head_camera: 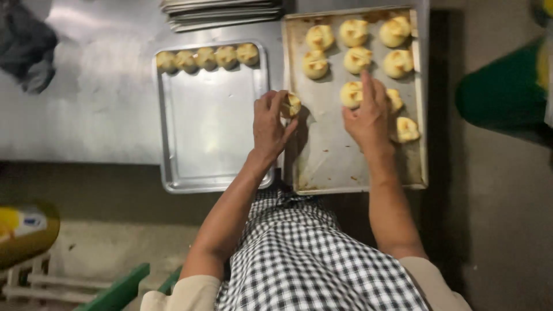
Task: Organizing and transferring baked bread from one tray to another in a bakery production area.
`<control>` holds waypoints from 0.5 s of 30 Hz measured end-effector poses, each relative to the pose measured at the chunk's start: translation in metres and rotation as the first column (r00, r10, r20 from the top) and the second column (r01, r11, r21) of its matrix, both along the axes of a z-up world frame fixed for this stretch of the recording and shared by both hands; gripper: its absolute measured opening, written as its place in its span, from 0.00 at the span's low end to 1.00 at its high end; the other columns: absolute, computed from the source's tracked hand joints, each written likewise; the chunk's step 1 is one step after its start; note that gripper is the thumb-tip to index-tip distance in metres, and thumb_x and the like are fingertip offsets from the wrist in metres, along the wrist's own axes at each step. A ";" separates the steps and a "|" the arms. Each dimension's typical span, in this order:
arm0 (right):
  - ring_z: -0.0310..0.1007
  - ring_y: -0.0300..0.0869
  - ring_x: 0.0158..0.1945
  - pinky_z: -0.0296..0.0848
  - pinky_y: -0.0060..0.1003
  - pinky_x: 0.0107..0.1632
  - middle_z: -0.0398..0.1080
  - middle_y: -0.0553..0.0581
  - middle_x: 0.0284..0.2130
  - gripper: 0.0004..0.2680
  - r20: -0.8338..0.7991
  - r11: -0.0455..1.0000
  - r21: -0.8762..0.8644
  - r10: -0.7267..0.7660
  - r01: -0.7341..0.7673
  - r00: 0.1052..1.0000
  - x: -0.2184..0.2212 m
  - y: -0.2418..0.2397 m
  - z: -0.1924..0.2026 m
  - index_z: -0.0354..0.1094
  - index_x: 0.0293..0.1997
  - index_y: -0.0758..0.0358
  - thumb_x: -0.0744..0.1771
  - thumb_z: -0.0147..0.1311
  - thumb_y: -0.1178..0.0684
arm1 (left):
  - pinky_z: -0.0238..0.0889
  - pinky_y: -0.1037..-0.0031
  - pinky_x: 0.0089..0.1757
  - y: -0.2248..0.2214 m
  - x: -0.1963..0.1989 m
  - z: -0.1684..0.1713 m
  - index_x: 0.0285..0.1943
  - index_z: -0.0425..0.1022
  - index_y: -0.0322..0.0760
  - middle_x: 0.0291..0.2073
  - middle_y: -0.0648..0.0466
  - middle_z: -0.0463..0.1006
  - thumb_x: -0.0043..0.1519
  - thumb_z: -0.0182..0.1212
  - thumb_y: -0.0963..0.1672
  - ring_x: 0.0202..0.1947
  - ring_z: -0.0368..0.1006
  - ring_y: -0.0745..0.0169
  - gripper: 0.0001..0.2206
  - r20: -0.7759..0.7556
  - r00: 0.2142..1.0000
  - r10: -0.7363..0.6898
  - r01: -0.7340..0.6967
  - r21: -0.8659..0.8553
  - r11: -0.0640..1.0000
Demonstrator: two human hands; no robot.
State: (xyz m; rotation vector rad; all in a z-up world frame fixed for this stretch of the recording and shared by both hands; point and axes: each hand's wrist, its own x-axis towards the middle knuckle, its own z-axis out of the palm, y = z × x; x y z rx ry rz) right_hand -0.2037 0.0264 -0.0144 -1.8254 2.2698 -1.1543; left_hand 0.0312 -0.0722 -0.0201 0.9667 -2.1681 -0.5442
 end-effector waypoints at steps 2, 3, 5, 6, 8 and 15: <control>0.65 0.65 0.61 0.70 0.53 0.60 0.62 0.73 0.59 0.32 -0.071 0.997 0.047 -0.061 0.065 0.996 -0.004 -0.011 -0.014 0.57 0.72 0.69 0.61 0.70 0.57 | 0.68 0.63 0.51 -0.007 0.035 -0.024 0.66 0.70 0.40 0.53 0.44 0.68 0.51 0.72 0.41 0.51 0.71 0.49 0.30 -0.071 0.988 0.139 -0.122 0.197 0.973; 0.65 0.65 0.61 0.70 0.53 0.60 0.62 0.73 0.59 0.32 -0.067 0.998 0.051 -0.037 0.041 0.997 -0.002 -0.017 -0.014 0.57 0.72 0.69 0.61 0.70 0.57 | 0.68 0.63 0.51 -0.022 0.060 -0.032 0.66 0.70 0.40 0.53 0.44 0.68 0.51 0.72 0.41 0.51 0.71 0.49 0.30 -0.067 0.984 0.163 -0.147 0.201 0.969; 0.68 0.64 0.58 0.70 0.52 0.60 0.66 0.70 0.56 0.28 -0.035 0.986 0.130 -0.096 0.100 0.995 -0.002 -0.019 -0.015 0.60 0.71 0.67 0.63 0.70 0.57 | 0.65 0.59 0.52 -0.045 0.107 -0.054 0.66 0.71 0.38 0.52 0.44 0.70 0.50 0.74 0.40 0.53 0.67 0.43 0.31 0.018 0.956 0.294 -0.294 0.023 0.956; 0.68 0.64 0.58 0.70 0.52 0.60 0.66 0.70 0.56 0.28 -0.042 0.987 0.136 -0.086 0.091 0.995 -0.003 -0.018 -0.019 0.60 0.71 0.67 0.63 0.70 0.57 | 0.65 0.59 0.52 -0.061 0.127 -0.059 0.66 0.71 0.38 0.52 0.44 0.70 0.50 0.74 0.40 0.53 0.67 0.43 0.31 0.013 0.953 0.304 -0.304 0.031 0.952; 0.71 0.60 0.59 0.71 0.49 0.62 0.70 0.66 0.54 0.24 -0.042 0.975 0.077 -0.205 0.208 0.978 -0.003 -0.020 -0.027 0.64 0.65 0.63 0.64 0.72 0.56 | 0.62 0.54 0.51 -0.092 0.170 -0.070 0.65 0.72 0.39 0.53 0.44 0.70 0.50 0.76 0.41 0.51 0.65 0.39 0.31 0.099 0.897 0.431 -0.430 -0.036 0.902; 0.76 0.40 0.55 0.79 0.34 0.56 0.69 0.56 0.57 0.26 0.686 0.992 -0.114 0.037 0.057 0.727 0.136 -0.058 -0.011 0.56 0.69 0.63 0.65 0.65 0.60 | 0.57 0.48 0.52 -0.174 0.229 -0.085 0.63 0.73 0.40 0.53 0.47 0.71 0.46 0.78 0.43 0.55 0.62 0.40 0.32 0.114 0.893 0.436 -0.425 -0.108 0.899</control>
